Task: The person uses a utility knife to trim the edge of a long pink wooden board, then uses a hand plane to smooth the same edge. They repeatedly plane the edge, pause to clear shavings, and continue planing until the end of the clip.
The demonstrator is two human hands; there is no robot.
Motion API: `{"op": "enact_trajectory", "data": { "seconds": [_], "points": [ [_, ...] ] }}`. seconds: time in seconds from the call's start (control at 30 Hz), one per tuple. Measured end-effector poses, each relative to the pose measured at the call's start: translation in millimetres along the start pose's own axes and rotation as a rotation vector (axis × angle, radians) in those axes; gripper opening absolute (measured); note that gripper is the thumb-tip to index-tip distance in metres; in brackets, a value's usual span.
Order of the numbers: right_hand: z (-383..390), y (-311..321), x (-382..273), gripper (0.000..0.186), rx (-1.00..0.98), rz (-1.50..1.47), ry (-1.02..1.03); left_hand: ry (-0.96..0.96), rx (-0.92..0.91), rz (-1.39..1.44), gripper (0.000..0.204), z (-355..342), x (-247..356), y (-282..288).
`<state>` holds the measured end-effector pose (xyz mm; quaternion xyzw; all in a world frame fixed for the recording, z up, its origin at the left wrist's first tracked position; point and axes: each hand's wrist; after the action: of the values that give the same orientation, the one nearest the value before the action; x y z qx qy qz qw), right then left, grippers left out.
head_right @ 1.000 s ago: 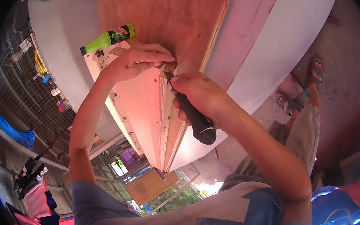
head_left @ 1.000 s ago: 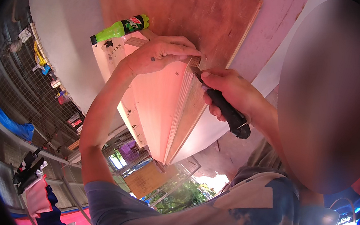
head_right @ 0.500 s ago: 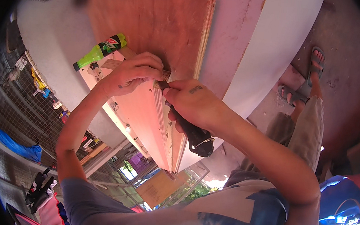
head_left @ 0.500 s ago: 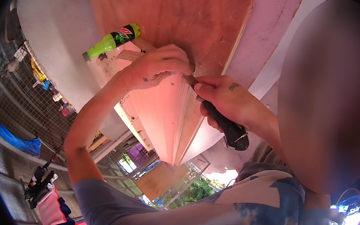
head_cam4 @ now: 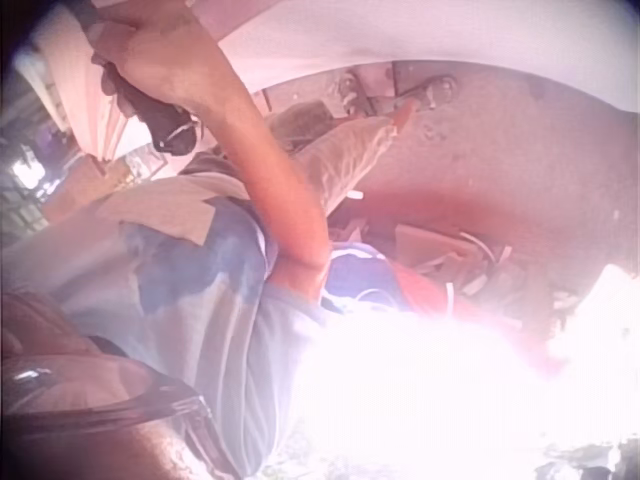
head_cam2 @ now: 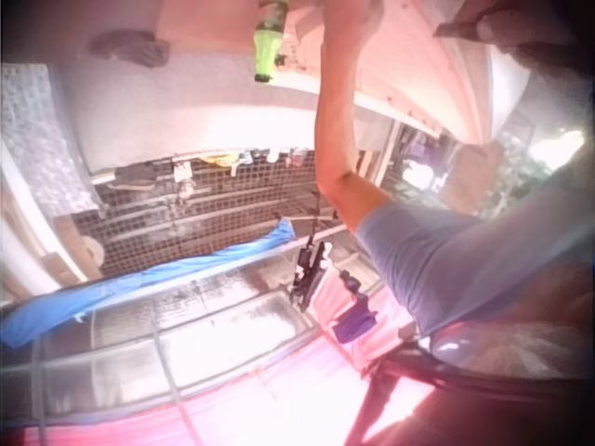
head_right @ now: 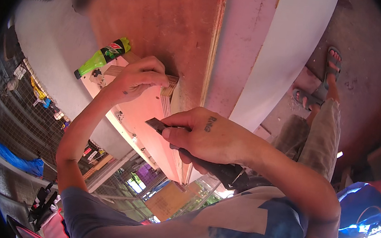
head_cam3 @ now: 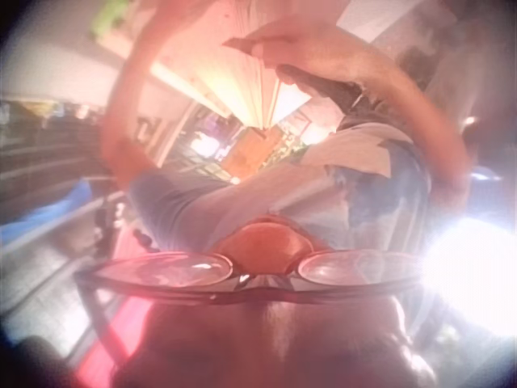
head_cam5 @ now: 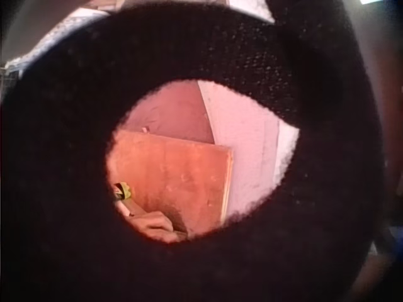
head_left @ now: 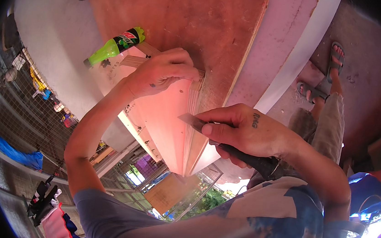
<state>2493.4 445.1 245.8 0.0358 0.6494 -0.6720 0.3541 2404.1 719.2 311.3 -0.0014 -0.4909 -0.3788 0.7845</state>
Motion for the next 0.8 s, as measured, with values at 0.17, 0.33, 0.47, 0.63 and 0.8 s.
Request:
{"op": "enact_trajectory", "data": {
  "seconds": [0.17,0.33,0.47,0.63,0.8],
  "points": [
    [-9,0,10,0.032,0.225,-0.106,-0.077,0.021,-0.002,0.002,0.033,1,5,0],
    [-25,4,1,0.032,0.249,-0.065,-0.11,-0.006,0.01,-0.026,0.036,-3,4,0],
    [-28,5,1,0.032,0.263,-0.052,-0.117,0.0,0.016,-0.03,0.043,-1,3,0],
    [-29,1,-2,0.033,0.272,-0.025,-0.074,-0.035,0.01,-0.045,0.032,-3,3,0],
    [-31,-7,-1,0.034,0.301,-0.023,-0.031,-0.04,-0.001,-0.062,0.035,-3,2,1]
  ]
}}
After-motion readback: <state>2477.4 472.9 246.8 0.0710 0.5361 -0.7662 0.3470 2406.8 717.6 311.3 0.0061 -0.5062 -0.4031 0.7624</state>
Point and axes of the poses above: each hand's wrist, its own z-axis away from the middle knuckle, its own y-axis out of the back of the hand, x = y × z, and after that the axes turned 11 degrees about z, right-handed
